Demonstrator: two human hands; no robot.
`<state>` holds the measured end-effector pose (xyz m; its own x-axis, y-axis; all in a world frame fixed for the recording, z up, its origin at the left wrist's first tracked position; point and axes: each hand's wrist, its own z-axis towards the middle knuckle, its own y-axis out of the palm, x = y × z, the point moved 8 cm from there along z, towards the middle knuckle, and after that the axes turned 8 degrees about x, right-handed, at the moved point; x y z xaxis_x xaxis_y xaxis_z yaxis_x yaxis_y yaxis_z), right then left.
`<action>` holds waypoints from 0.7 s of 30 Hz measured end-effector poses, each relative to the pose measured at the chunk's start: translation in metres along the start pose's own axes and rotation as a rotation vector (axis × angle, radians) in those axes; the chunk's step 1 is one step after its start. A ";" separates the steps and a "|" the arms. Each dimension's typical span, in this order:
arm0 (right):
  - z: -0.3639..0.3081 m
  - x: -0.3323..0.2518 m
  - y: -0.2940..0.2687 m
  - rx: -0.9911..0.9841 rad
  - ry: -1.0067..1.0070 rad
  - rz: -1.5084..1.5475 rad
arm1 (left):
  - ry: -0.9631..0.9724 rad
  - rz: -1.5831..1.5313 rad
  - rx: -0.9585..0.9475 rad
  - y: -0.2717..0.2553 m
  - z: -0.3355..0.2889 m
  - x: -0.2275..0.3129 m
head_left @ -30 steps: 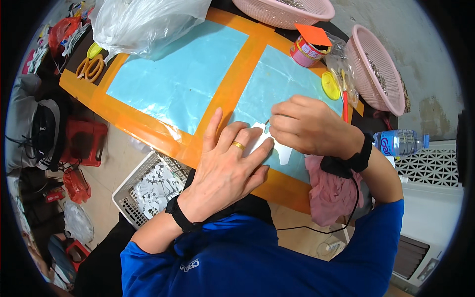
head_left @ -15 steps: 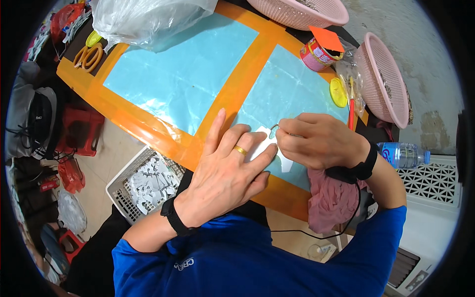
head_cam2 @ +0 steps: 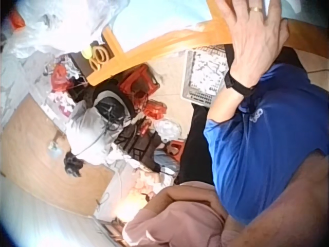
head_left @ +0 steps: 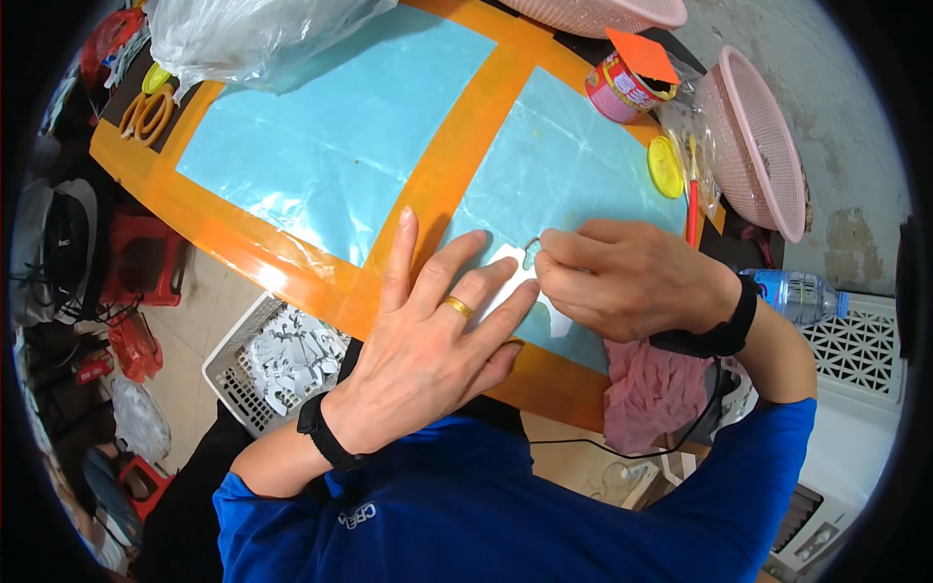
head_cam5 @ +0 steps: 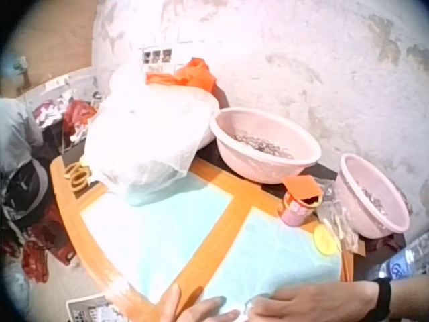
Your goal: The recorder applies glue and attaches metal rings to a white shoe component.
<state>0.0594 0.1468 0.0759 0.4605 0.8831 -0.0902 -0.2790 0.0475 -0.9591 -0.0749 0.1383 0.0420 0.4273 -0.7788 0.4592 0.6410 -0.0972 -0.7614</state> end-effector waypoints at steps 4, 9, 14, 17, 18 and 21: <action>-0.001 -0.003 -0.005 0.016 0.025 -0.046 | 0.013 -0.004 0.006 0.000 -0.002 0.002; -0.008 -0.012 -0.002 0.074 -0.080 -0.197 | 0.004 0.032 0.047 -0.004 -0.002 0.006; -0.004 -0.007 -0.008 -0.083 0.048 -0.125 | -0.017 0.085 0.075 -0.011 0.004 0.007; -0.005 -0.010 -0.008 -0.063 -0.041 -0.249 | -0.003 0.130 0.088 -0.010 0.004 0.011; -0.006 -0.012 -0.008 -0.047 -0.089 -0.299 | -0.001 0.142 0.086 -0.008 0.003 0.013; -0.006 -0.015 -0.013 0.010 -0.075 -0.276 | 0.004 0.180 0.084 -0.005 0.004 0.018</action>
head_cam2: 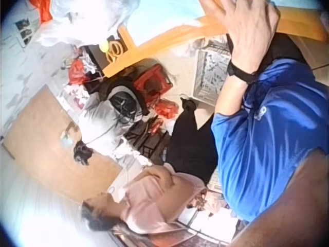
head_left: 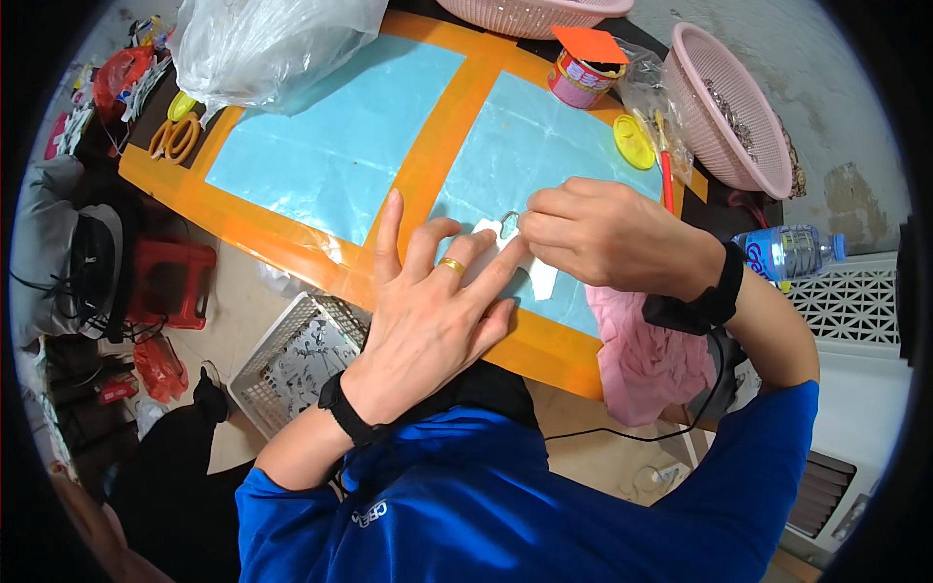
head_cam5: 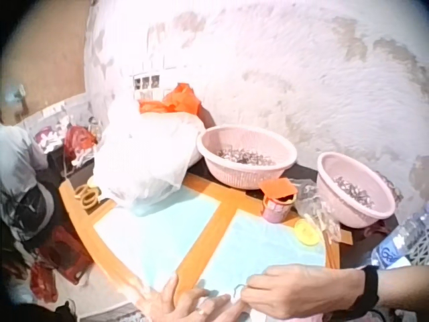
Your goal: The recorder applies glue and attaches metal rings to a white shoe component.
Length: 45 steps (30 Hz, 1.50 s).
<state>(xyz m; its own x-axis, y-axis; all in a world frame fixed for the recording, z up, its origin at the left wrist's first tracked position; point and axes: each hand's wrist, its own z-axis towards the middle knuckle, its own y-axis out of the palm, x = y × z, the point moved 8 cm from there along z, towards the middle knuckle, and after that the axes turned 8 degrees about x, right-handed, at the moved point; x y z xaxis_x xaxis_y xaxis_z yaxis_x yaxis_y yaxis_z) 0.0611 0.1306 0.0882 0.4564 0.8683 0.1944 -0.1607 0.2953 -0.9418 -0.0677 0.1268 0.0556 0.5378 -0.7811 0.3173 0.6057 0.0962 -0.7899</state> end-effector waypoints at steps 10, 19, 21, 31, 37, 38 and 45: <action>-0.005 0.002 -0.007 0.121 0.040 0.070 | -0.052 0.034 -0.020 0.009 0.004 0.007; -0.019 0.023 -0.020 0.229 0.250 0.178 | -0.068 0.032 -0.019 0.011 0.003 0.012; -0.020 0.027 -0.028 0.281 0.301 0.212 | -0.069 0.036 -0.024 0.011 0.004 0.012; -0.020 0.011 -0.006 0.235 0.426 0.385 | -0.072 0.017 -0.051 0.013 0.003 0.009; -0.021 -0.001 -0.002 0.161 0.375 0.342 | -0.052 -0.001 -0.068 0.011 -0.004 0.003; -0.020 -0.003 -0.003 0.162 0.356 0.320 | -0.040 -0.010 -0.066 0.009 -0.005 0.001; -0.015 -0.005 0.000 0.118 0.358 0.272 | -0.120 -0.226 -0.055 0.001 -0.006 -0.023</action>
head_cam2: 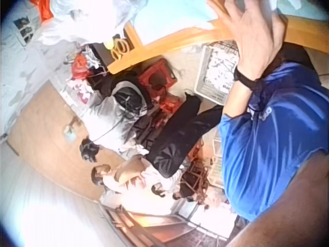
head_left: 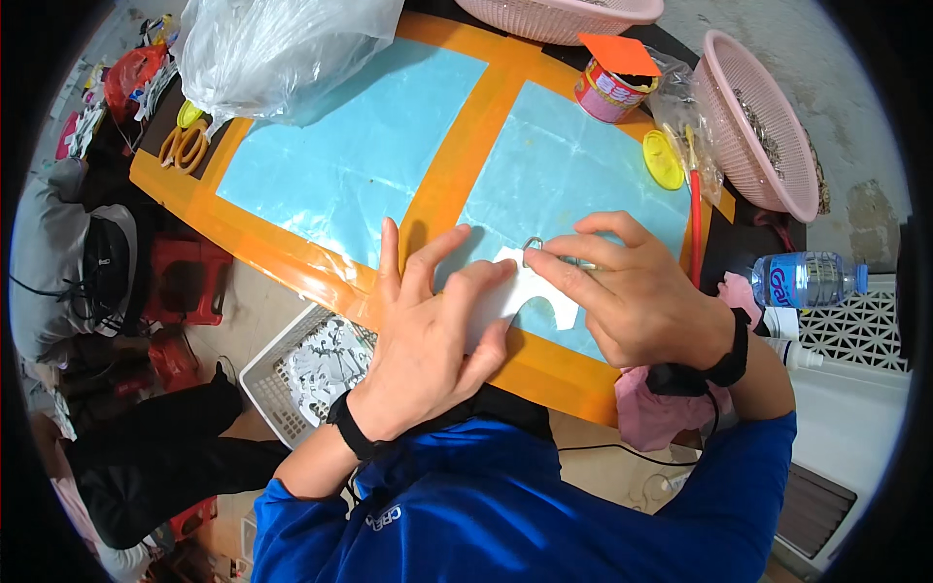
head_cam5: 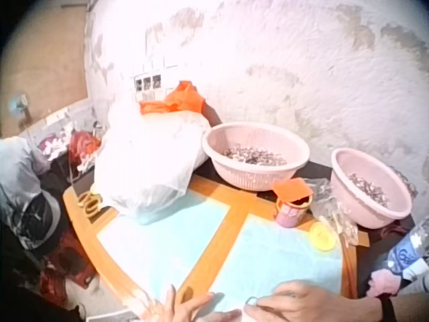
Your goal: The recorder applies glue and attaches metal rings to a white shoe component.
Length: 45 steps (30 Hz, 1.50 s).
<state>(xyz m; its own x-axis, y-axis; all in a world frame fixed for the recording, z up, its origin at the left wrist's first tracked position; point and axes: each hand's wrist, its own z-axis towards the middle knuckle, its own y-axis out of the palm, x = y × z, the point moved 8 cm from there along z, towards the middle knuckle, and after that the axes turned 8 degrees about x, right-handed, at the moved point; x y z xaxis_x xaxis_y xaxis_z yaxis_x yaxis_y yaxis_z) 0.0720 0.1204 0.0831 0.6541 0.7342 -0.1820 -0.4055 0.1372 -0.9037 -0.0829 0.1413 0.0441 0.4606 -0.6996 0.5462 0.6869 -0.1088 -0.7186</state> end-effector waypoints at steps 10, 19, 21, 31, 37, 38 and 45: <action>0.005 -0.016 0.002 -0.018 -0.128 -0.126 | -0.369 -0.540 0.361 -0.026 -0.012 -0.042; 0.006 -0.019 -0.006 0.044 -0.071 -0.110 | -0.171 -0.058 0.068 -0.007 0.033 -0.023; 0.005 -0.011 -0.011 0.094 0.031 -0.030 | -0.164 -0.110 0.031 0.003 0.038 -0.027; -0.019 0.017 -0.031 0.472 0.477 0.048 | -0.486 -0.477 -0.042 0.012 0.032 -0.034; -0.003 -0.007 -0.014 0.469 0.409 0.061 | -0.588 -0.805 0.010 0.019 0.025 -0.038; -0.004 -0.008 -0.012 0.471 0.431 0.055 | -0.587 -0.862 0.060 0.021 0.023 -0.039; -0.016 -0.014 0.000 0.468 0.586 0.067 | -0.623 -1.020 0.079 0.017 0.010 -0.026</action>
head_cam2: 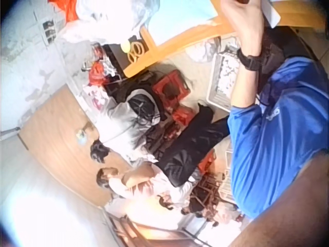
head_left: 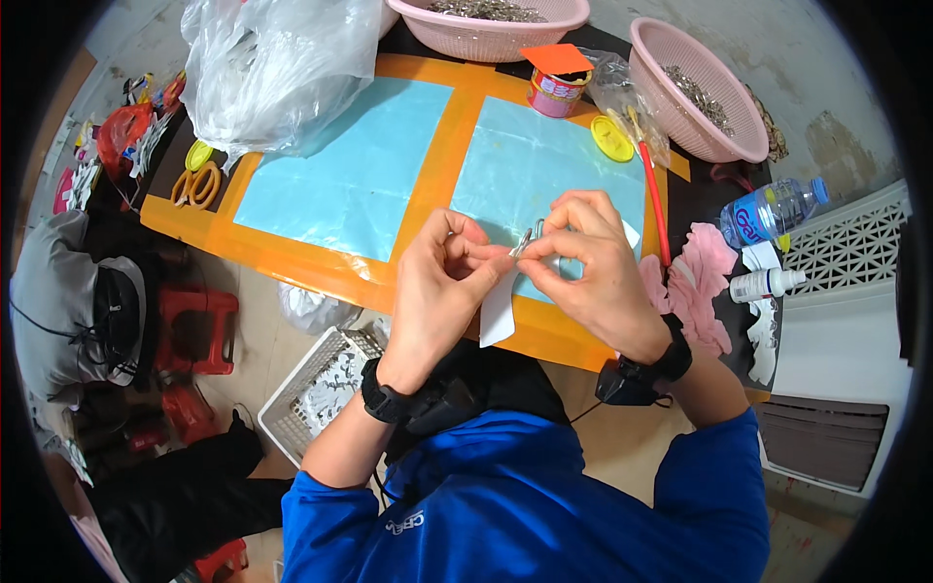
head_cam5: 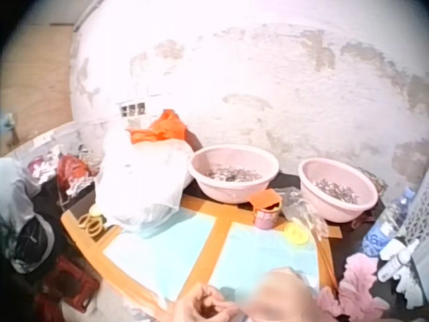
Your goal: The recorder applies glue and attaches metal rings to a white shoe component.
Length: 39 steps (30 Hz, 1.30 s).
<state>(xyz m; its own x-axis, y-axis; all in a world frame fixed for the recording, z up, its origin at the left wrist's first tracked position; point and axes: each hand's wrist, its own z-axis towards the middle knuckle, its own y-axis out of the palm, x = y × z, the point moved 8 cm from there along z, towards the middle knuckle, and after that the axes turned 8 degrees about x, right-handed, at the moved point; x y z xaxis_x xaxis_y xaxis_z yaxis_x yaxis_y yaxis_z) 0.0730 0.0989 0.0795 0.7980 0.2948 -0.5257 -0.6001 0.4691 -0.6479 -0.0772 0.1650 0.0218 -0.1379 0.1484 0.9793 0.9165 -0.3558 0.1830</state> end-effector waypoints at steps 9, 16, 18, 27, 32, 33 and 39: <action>-0.015 -0.006 0.003 0.121 0.165 0.015 | 0.063 0.080 -0.009 -0.002 -0.013 0.000; -0.015 -0.008 0.015 0.160 0.174 -0.077 | 0.034 0.161 0.019 -0.008 -0.005 -0.006; -0.018 -0.007 0.016 0.161 0.188 -0.059 | 0.055 0.181 0.017 -0.009 -0.003 -0.005; -0.020 -0.001 0.022 0.183 0.269 0.019 | 0.108 0.202 0.012 -0.011 -0.005 -0.003; -0.019 -0.004 0.026 0.217 0.265 -0.024 | 0.094 0.226 -0.004 -0.013 -0.004 -0.006; -0.018 -0.005 0.027 0.221 0.254 -0.042 | 0.077 0.234 -0.011 -0.013 -0.003 -0.005; -0.015 -0.013 0.026 0.180 0.187 -0.144 | 0.047 0.285 -0.031 -0.015 0.003 -0.001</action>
<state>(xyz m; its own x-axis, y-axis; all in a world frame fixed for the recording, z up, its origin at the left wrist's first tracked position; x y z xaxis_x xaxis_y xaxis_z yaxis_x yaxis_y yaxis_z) 0.0458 0.0943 0.0612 0.8400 0.0641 -0.5388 -0.4488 0.6402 -0.6235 -0.0893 0.1726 0.0179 0.1060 -0.0044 0.9944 0.9091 -0.4048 -0.0987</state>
